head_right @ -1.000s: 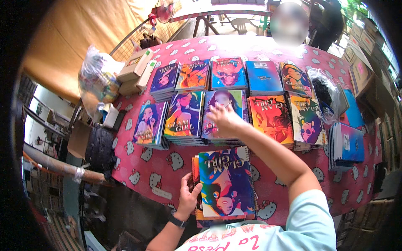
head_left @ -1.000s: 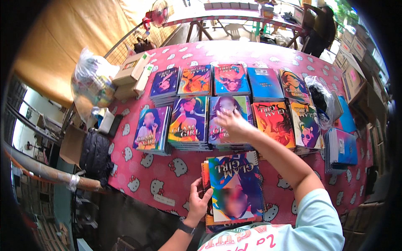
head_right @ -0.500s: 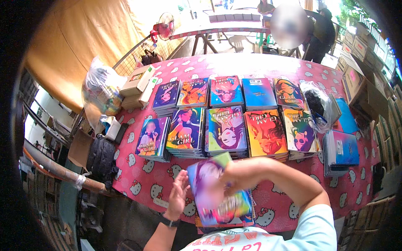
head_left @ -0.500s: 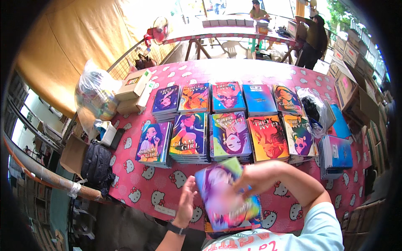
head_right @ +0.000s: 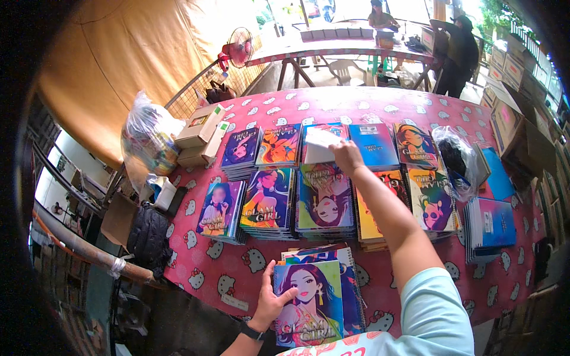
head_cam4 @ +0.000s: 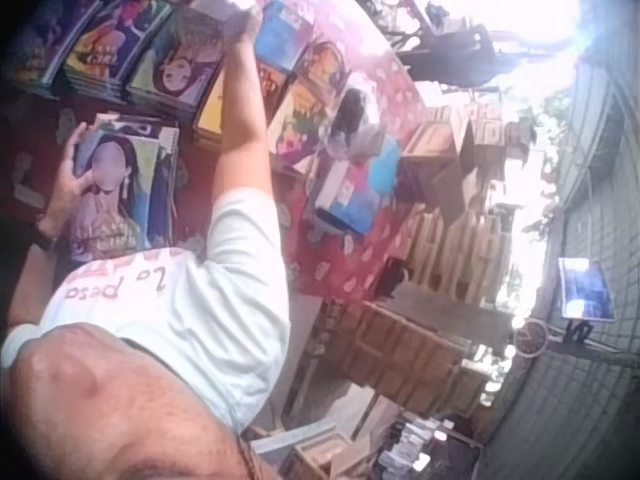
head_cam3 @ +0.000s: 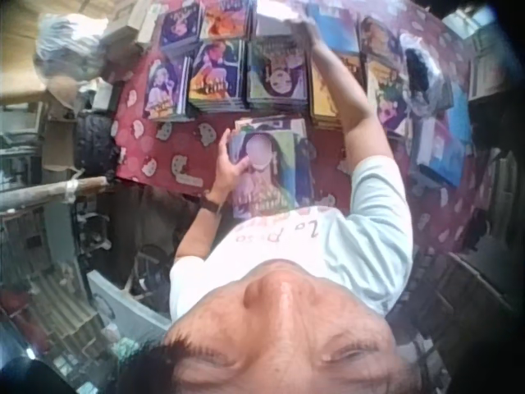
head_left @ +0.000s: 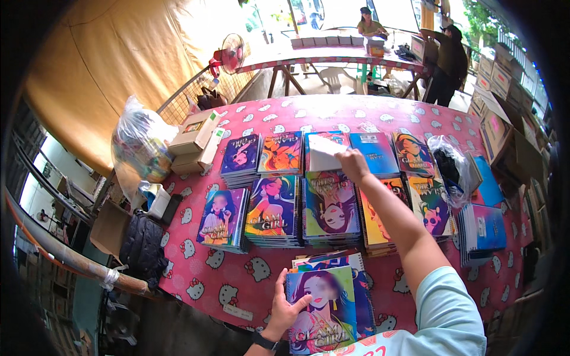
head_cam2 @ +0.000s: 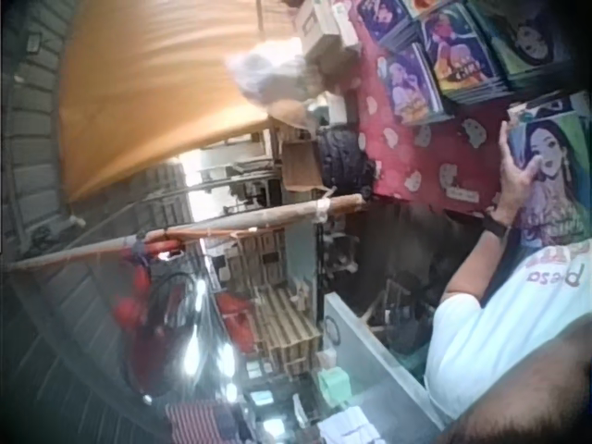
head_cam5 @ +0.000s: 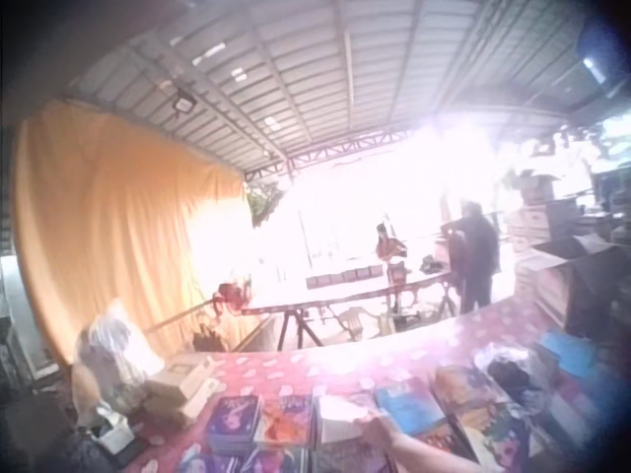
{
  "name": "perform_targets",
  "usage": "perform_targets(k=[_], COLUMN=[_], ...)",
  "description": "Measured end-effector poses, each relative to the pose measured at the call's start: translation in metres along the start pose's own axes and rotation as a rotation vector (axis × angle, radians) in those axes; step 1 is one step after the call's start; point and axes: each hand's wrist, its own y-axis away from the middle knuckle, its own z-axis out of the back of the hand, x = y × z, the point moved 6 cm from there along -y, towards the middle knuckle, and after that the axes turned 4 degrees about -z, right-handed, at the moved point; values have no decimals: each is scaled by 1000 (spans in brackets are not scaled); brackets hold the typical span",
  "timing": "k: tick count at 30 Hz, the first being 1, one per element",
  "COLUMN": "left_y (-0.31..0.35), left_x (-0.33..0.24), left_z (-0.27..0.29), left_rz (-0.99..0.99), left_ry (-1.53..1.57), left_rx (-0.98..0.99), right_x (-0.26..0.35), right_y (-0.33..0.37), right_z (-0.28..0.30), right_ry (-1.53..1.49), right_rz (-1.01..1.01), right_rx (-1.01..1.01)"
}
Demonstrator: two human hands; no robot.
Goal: The person organizes stacks of notebooks on a table, picking them up individually or in small groups to rearrange their order and alignment.
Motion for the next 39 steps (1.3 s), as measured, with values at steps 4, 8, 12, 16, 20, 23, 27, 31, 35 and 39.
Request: perform_targets(k=[4,8,12,16,20,23,27,31,35,39], left_y=[-2,-7,-6,-3,-4,-12,-33,-33,-15,-5], left_x=[-8,16,4,24,2,16,44,19,7,-8], left_z=[-5,9,-1,-3,9,50,98,66,19,13], left_rz=[-25,51,3,-177,-143,103,222,158,61,149], left_ry=[5,610,691,-153,-303,343,812,949,434,355], left_rx=[-16,-71,87,96,75,-213,-203,15,206,130], right_x=[36,121,154,179,221,225,205,197,176,138], right_y=[31,131,167,90,65,56,52,77,-5,-63], right_z=[164,250,224,124,3,-11,100,178,97,-52], right_ry=[-412,-494,-956,-635,-30,-331,-702,-1084,-884,-13], right_rz=[171,494,591,345,493,540,391,860,240,60], right_rx=[-250,215,845,609,698,602,635,1165,892,465])
